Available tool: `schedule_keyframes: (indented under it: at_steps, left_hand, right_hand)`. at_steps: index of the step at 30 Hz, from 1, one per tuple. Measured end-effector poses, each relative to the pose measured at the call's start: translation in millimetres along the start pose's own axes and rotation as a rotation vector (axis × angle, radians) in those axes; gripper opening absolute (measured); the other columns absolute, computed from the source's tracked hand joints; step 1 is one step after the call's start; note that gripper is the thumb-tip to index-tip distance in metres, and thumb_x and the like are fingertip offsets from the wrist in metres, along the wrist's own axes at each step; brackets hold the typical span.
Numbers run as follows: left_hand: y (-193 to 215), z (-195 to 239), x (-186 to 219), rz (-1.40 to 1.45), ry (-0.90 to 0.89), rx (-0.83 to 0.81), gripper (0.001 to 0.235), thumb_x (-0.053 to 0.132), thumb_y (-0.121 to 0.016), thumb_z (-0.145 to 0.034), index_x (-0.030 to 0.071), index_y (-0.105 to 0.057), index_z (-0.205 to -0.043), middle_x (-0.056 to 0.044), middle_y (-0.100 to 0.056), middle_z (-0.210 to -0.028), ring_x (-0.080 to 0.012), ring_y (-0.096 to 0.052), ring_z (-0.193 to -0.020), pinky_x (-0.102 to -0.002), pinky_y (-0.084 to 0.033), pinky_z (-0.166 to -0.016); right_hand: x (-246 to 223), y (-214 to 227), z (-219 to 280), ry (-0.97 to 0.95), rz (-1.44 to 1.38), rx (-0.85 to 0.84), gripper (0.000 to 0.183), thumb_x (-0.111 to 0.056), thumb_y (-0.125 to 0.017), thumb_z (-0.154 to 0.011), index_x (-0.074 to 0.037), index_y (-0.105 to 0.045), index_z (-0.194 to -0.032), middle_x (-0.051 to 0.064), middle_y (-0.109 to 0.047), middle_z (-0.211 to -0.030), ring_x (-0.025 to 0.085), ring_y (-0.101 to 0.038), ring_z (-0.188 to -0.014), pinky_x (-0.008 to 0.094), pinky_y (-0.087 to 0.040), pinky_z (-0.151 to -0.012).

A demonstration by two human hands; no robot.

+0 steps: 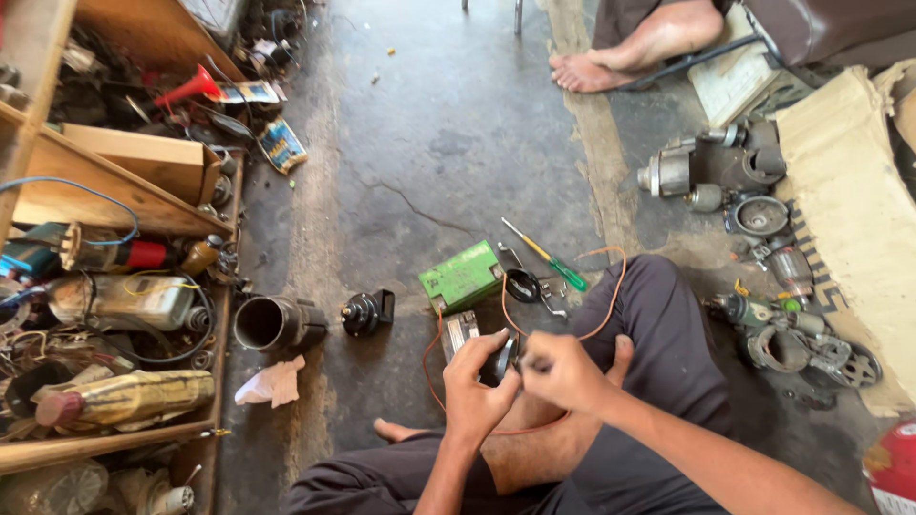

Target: The person sits on the floor and uses a screwdriver to unscrew and disassemble a small black electrical component. They remove the cover, inspect the internal parts, and wipe the interior with a cloth before reassembling the unit.

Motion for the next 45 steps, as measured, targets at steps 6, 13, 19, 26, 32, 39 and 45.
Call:
schedule_keyframes:
  at_steps: [6,13,19,26,32,39,45]
  left_hand:
    - [-2,3,10,0.025,-0.107,0.008,0.043,0.004,-0.076,-0.071,0.002,-0.074,-0.114,-0.014,-0.074,-0.110,-0.0280,-0.074,-0.102,-0.037,-0.057,-0.089]
    - [-13,11,29,-0.084,-0.265,-0.074,0.050,0.003,-0.076,-0.071,0.001,-0.072,-0.121,-0.017,-0.070,-0.119,-0.0318,-0.068,-0.106,-0.038,-0.054,-0.092]
    - [-12,8,9,-0.007,-0.091,0.019,0.043,0.004,-0.076,-0.071,0.003,-0.075,-0.114,-0.013,-0.075,-0.110,-0.0285,-0.073,-0.104,-0.036,-0.056,-0.093]
    - [-9,13,13,0.018,-0.117,-0.004,0.045,0.004,-0.076,-0.069,0.004,-0.075,-0.115,-0.015,-0.074,-0.113,-0.0299,-0.073,-0.106,-0.038,-0.056,-0.094]
    - [-5,15,33,-0.088,-0.282,-0.054,0.049,0.005,-0.077,-0.070,0.005,-0.072,-0.120,-0.017,-0.071,-0.119,-0.0332,-0.068,-0.108,-0.040,-0.055,-0.094]
    - [-8,14,6,0.000,-0.087,0.040,0.045,0.007,-0.077,-0.072,0.007,-0.075,-0.117,-0.012,-0.074,-0.114,-0.0293,-0.072,-0.108,-0.038,-0.056,-0.096]
    - [-8,20,11,0.008,-0.109,-0.030,0.044,0.009,-0.077,-0.074,0.007,-0.074,-0.118,-0.013,-0.072,-0.119,-0.0296,-0.070,-0.107,-0.038,-0.055,-0.095]
  right_hand:
    - [-35,1,14,0.364,0.292,-0.022,0.020,-0.003,-0.071,-0.085,-0.006,-0.052,-0.082,0.005,-0.058,-0.071,0.016,-0.057,-0.057,0.031,-0.043,-0.051]
    - [69,-8,23,-0.669,-0.704,0.008,0.005,-0.005,-0.061,-0.084,-0.004,-0.057,-0.081,0.008,-0.060,-0.064,0.010,-0.042,-0.037,0.029,-0.037,-0.037]
    - [1,11,20,0.113,0.128,-0.062,0.007,-0.002,-0.063,-0.085,-0.003,-0.057,-0.082,0.008,-0.060,-0.066,0.010,-0.047,-0.042,0.029,-0.039,-0.040]
    - [1,4,23,-0.006,0.018,0.003,0.006,-0.004,-0.062,-0.086,-0.003,-0.057,-0.083,0.007,-0.060,-0.067,0.010,-0.047,-0.042,0.029,-0.040,-0.040]
    - [-41,2,20,0.245,0.280,0.009,0.006,-0.006,-0.062,-0.086,-0.003,-0.057,-0.083,0.007,-0.060,-0.067,0.010,-0.047,-0.042,0.029,-0.041,-0.040]
    - [-73,-12,42,0.685,0.719,-0.068,0.007,-0.007,-0.062,-0.087,-0.004,-0.057,-0.084,0.006,-0.059,-0.067,0.010,-0.047,-0.041,0.029,-0.041,-0.040]
    - [45,8,30,-0.341,-0.338,0.022,0.007,-0.009,-0.061,-0.087,-0.004,-0.058,-0.084,0.006,-0.059,-0.068,0.010,-0.047,-0.041,0.028,-0.042,-0.039]
Point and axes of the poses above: each hand's wrist, its own z-axis away from the middle knuckle, its own y-axis out of the back of the hand, x = y × z, the point moved 9 cm from there along -z, towards the middle knuckle
